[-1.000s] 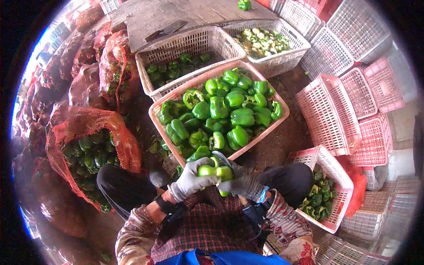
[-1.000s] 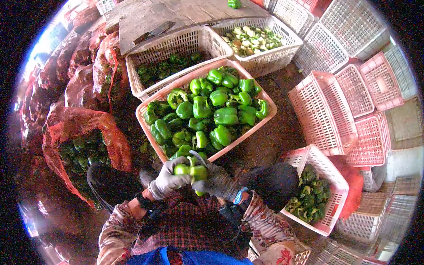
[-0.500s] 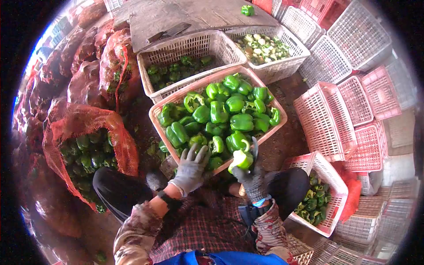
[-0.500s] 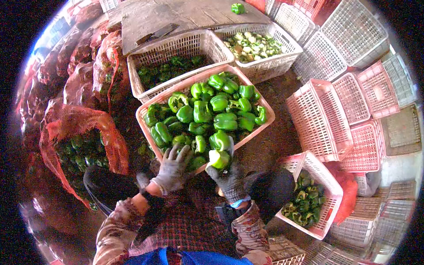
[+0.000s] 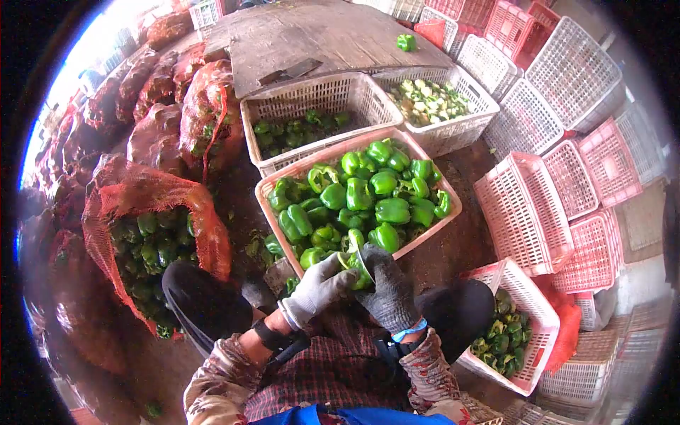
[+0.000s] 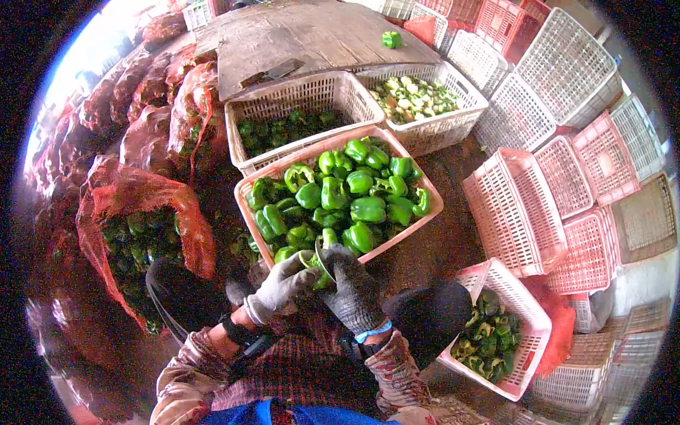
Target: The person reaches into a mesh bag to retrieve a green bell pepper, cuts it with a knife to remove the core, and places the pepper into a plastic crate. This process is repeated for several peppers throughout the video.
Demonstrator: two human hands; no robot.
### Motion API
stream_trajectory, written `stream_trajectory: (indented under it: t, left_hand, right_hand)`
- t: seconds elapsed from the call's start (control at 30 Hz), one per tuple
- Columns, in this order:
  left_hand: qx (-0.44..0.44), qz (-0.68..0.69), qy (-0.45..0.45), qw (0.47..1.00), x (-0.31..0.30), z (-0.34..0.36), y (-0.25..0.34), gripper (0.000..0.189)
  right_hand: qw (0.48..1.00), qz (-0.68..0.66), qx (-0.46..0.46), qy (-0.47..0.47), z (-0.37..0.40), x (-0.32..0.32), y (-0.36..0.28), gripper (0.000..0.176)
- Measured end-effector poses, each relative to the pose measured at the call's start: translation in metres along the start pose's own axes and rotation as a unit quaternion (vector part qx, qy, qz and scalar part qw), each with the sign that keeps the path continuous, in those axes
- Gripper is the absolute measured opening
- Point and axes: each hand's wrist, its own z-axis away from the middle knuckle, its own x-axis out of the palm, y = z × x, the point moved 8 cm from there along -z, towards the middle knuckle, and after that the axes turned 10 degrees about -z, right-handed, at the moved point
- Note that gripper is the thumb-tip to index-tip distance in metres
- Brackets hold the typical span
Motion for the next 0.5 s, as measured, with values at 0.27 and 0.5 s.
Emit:
stream_trajectory:
  t: [0.27, 0.5]
  left_hand:
    - [-0.043, 0.110, -0.047, 0.992, 0.007, 0.015, -0.004, 0.042]
    - [0.099, -0.407, 0.194, 0.887, -0.033, 0.021, 0.027, 0.041]
  right_hand:
    - [0.849, -0.488, 0.173, -0.108, 0.011, 0.033, 0.049, 0.092]
    - [0.962, -0.175, 0.200, -0.056, 0.001, 0.042, 0.036, 0.062]
